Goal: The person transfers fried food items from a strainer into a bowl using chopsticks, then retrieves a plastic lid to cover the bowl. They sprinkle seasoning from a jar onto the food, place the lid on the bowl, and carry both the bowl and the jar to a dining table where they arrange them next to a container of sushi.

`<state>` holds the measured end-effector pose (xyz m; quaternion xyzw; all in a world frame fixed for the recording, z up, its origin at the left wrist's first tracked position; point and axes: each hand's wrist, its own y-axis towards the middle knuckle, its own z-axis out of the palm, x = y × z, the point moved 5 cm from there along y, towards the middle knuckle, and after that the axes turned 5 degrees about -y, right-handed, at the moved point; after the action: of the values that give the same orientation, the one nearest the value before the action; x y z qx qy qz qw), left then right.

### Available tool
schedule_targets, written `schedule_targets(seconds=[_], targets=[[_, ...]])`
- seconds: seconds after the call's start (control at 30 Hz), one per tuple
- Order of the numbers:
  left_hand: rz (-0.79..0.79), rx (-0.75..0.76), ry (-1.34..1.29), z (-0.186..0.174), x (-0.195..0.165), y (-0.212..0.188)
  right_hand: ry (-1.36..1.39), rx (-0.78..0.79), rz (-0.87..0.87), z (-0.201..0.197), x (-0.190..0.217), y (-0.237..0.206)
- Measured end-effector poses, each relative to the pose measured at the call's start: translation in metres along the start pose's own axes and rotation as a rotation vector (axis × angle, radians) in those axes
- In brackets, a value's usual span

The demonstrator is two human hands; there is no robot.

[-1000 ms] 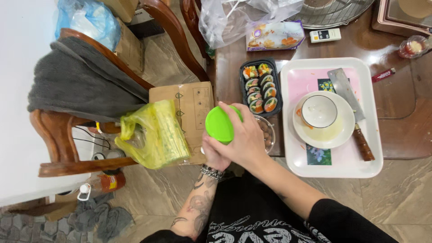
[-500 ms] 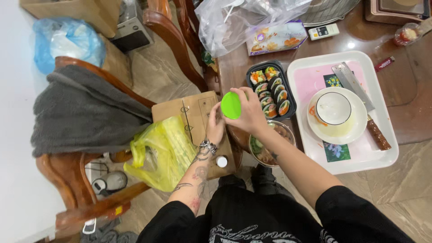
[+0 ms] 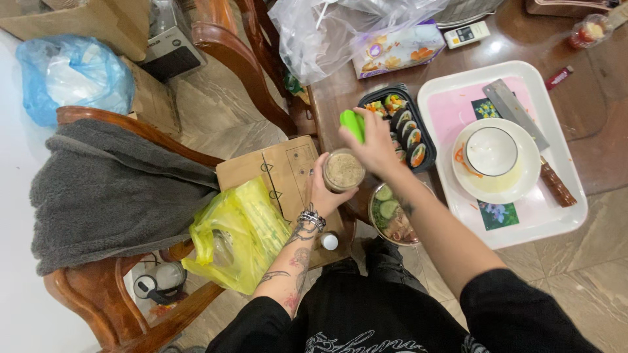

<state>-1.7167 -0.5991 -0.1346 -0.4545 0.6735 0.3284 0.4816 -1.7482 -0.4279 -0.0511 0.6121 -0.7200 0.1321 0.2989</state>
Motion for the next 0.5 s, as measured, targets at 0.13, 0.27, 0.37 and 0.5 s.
schedule_targets(seconds=[0.13,0.27,0.37,0.5], targets=[[0.131,-0.074,-0.287,-0.010,-0.002,-0.015,0.709,0.412,0.767,0.046,-0.027,0.032],[0.116,-0.198,-0.190,-0.037,0.000,-0.043,0.991,0.356,1.068,0.069,-0.035,0.027],[0.018,-0.260,-0.077,-0.056,0.002,-0.061,1.097,0.159,1.262,0.079,-0.041,0.010],[0.013,-0.292,-0.048,-0.065,0.002,-0.068,1.148,-0.006,1.318,0.081,-0.041,-0.003]])
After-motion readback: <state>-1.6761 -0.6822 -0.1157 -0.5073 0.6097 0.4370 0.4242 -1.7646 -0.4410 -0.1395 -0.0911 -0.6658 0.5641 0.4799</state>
